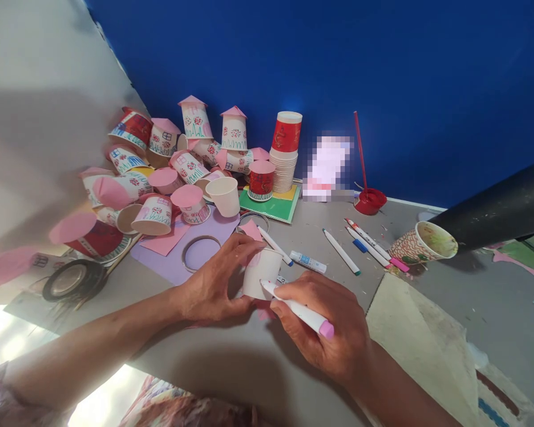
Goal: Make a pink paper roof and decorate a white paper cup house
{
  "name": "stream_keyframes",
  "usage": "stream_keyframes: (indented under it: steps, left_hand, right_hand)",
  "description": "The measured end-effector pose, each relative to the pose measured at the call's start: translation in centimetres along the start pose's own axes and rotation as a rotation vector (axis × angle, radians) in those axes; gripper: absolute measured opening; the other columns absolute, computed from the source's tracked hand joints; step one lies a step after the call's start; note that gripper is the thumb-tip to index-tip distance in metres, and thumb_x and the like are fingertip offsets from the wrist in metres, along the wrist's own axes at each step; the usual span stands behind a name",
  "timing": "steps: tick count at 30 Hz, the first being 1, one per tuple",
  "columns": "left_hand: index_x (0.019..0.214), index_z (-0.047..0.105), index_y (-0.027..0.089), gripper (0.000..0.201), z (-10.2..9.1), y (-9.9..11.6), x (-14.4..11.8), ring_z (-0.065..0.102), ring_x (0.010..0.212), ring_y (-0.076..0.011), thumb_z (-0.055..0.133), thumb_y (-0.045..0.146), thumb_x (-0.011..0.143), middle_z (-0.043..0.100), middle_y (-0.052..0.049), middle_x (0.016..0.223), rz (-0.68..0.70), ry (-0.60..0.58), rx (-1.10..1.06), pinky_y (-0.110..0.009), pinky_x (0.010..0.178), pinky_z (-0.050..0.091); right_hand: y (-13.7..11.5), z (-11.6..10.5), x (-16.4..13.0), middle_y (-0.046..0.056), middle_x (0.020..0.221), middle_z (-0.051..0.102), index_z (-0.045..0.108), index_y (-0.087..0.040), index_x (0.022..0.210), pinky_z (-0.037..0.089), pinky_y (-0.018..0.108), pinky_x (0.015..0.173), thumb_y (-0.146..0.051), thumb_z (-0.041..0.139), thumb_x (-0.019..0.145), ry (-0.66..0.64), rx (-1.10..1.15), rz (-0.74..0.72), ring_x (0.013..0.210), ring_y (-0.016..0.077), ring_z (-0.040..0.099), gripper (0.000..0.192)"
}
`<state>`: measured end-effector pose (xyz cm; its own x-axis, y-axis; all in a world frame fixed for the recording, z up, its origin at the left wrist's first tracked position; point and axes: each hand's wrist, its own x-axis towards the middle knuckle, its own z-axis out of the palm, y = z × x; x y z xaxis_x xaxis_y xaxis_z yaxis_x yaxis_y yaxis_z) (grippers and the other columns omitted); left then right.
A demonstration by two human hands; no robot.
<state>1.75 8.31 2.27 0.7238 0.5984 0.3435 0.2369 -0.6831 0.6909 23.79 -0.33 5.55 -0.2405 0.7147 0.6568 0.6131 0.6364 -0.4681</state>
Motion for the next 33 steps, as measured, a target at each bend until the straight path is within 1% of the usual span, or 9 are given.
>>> stream_keyframes:
  steps: [5, 9, 15, 20, 24, 29, 33]
  left_hand:
    - [0.147, 0.041, 0.024, 0.083, -0.09, 0.21, 0.10, 0.056, 0.124, -0.0354, 0.079, 0.025, 0.074, 0.051, -0.015, 0.134, -0.026, -0.007, -0.023, -0.052, 0.101, 0.053]
    - [0.147, 0.042, 0.024, 0.082, -0.11, 0.25, 0.17, 0.056, 0.123, -0.0352, 0.079, 0.024, 0.073, 0.052, -0.015, 0.133, -0.022, -0.006, -0.025, -0.052, 0.101, 0.053]
    - [0.145, 0.043, 0.020, 0.081, 0.00, 0.15, 0.15, 0.056, 0.122, -0.0343, 0.079, 0.025, 0.074, 0.051, -0.016, 0.131, 0.002, -0.001, -0.003, -0.050, 0.101, 0.053]
    - [0.145, 0.043, 0.022, 0.080, 0.04, 0.20, 0.10, 0.057, 0.123, -0.0347, 0.080, 0.027, 0.074, 0.051, -0.016, 0.133, -0.022, -0.015, -0.009, -0.051, 0.101, 0.054]
    - [0.143, 0.045, 0.021, 0.079, -0.01, 0.17, 0.13, 0.057, 0.121, -0.0348, 0.080, 0.027, 0.073, 0.052, -0.016, 0.132, -0.024, -0.005, -0.018, -0.051, 0.099, 0.054]
    - [0.143, 0.046, 0.019, 0.077, -0.11, 0.18, 0.17, 0.058, 0.119, -0.0345, 0.080, 0.027, 0.074, 0.053, -0.017, 0.130, -0.026, 0.006, -0.008, -0.050, 0.098, 0.054]
    - [0.142, 0.045, 0.018, 0.077, -0.15, 0.36, 0.16, 0.057, 0.120, -0.0332, 0.079, 0.024, 0.074, 0.054, -0.016, 0.129, -0.021, 0.009, 0.017, -0.049, 0.099, 0.054]
  right_hand:
    - [-0.20, 0.11, 0.01, -0.003, 0.073, 0.075, 0.067, -0.031, 0.105, 0.058, 0.031, 0.055, -0.015, 0.062, 0.094, 0.010, 0.013, 0.018, 0.056, 0.0178, 0.070, 0.020]
    - [-0.19, 0.19, -0.05, -0.003, 0.073, 0.075, 0.066, -0.031, 0.107, 0.057, 0.031, 0.054, -0.014, 0.062, 0.094, 0.011, 0.024, 0.018, 0.055, 0.0173, 0.068, 0.022]
    - [0.17, 0.24, -0.23, -0.001, 0.073, 0.074, 0.064, -0.028, 0.107, 0.056, 0.030, 0.055, -0.013, 0.062, 0.095, -0.013, 0.022, -0.002, 0.057, 0.0164, 0.067, 0.020]
    - [0.23, 0.17, -0.12, -0.001, 0.073, 0.075, 0.064, -0.026, 0.106, 0.058, 0.029, 0.057, -0.013, 0.062, 0.094, -0.031, -0.011, -0.021, 0.059, 0.0168, 0.069, 0.018]
    - [0.10, 0.07, -0.02, -0.001, 0.074, 0.076, 0.063, -0.027, 0.105, 0.058, 0.029, 0.056, -0.014, 0.061, 0.094, -0.028, -0.013, -0.012, 0.058, 0.0173, 0.071, 0.017]
    - [0.01, 0.12, -0.21, -0.003, 0.074, 0.076, 0.062, -0.028, 0.104, 0.057, 0.029, 0.056, -0.015, 0.062, 0.096, -0.046, -0.005, 0.016, 0.058, 0.0166, 0.069, 0.015]
    - [-0.04, 0.34, -0.37, -0.003, 0.072, 0.075, 0.063, -0.025, 0.102, 0.055, 0.027, 0.056, -0.016, 0.061, 0.098, -0.019, 0.033, -0.013, 0.056, 0.0143, 0.066, 0.009]
